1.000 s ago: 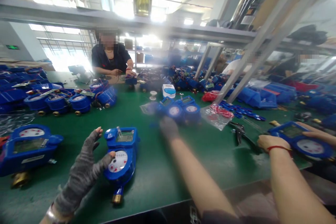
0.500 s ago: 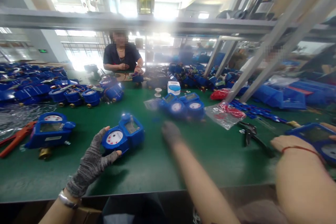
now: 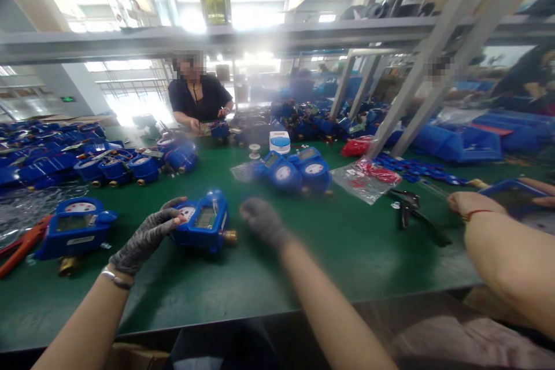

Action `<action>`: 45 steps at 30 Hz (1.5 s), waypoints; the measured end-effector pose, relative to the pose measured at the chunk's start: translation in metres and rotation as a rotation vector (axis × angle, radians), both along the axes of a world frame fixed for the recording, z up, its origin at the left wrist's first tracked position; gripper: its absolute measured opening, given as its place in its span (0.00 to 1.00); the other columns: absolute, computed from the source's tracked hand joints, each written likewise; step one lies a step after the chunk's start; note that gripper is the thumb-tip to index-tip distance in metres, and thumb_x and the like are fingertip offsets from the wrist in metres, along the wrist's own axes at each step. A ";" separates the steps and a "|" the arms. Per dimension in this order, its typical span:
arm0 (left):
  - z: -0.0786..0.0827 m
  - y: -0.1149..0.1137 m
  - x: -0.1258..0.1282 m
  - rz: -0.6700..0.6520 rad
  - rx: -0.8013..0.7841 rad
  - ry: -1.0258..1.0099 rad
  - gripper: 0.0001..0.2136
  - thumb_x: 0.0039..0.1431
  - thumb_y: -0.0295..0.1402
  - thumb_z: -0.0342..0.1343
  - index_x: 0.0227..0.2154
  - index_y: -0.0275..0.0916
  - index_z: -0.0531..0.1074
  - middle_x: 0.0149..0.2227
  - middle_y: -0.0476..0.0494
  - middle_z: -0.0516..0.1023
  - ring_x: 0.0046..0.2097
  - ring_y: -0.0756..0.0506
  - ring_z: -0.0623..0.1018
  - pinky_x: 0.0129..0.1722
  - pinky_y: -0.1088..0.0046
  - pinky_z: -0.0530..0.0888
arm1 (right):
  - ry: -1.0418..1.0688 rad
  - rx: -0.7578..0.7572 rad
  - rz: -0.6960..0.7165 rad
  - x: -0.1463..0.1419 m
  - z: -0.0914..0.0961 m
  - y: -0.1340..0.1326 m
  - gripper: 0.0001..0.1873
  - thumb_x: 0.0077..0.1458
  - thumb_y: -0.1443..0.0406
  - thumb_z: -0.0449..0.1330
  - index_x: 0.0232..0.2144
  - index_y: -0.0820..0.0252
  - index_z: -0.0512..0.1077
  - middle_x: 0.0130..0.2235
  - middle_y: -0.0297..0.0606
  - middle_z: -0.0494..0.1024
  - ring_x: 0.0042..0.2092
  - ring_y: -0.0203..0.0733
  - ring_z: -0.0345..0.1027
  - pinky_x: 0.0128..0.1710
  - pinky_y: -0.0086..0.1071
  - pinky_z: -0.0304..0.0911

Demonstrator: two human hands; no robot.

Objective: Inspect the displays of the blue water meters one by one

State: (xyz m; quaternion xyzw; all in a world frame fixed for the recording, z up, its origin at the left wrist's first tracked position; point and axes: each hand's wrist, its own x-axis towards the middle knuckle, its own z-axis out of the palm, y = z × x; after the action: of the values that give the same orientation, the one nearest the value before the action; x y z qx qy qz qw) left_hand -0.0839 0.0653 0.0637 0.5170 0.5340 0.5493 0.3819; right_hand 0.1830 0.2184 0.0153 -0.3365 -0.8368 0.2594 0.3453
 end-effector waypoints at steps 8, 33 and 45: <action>-0.017 0.022 0.012 0.051 0.026 -0.263 0.12 0.48 0.35 0.66 0.37 0.40 0.76 0.58 0.40 0.69 0.59 0.32 0.68 0.55 0.58 0.67 | 0.005 -0.067 0.118 -0.022 -0.003 0.012 0.03 0.56 0.70 0.59 0.34 0.62 0.74 0.35 0.38 0.77 0.37 0.40 0.69 0.39 0.33 0.64; -0.018 0.035 0.006 -0.081 -0.003 -0.365 0.13 0.46 0.35 0.66 0.37 0.39 0.75 0.57 0.38 0.70 0.55 0.30 0.71 0.49 0.57 0.72 | 0.063 -0.016 0.356 0.001 0.002 -0.023 0.03 0.57 0.68 0.58 0.33 0.60 0.73 0.33 0.35 0.73 0.35 0.39 0.66 0.37 0.31 0.62; -0.022 0.036 0.006 -0.134 0.007 -0.426 0.10 0.53 0.30 0.61 0.39 0.39 0.73 0.58 0.39 0.69 0.56 0.33 0.70 0.51 0.58 0.70 | 0.145 -0.554 0.257 0.003 0.001 -0.047 0.13 0.58 0.57 0.58 0.41 0.59 0.73 0.39 0.39 0.77 0.40 0.43 0.71 0.40 0.36 0.68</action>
State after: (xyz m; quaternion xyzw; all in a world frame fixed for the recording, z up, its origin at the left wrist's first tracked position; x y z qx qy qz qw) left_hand -0.0775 0.1011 0.0417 0.4251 0.4038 0.6212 0.5200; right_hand 0.1864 0.1717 0.0158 -0.2897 -0.7431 0.5424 0.2639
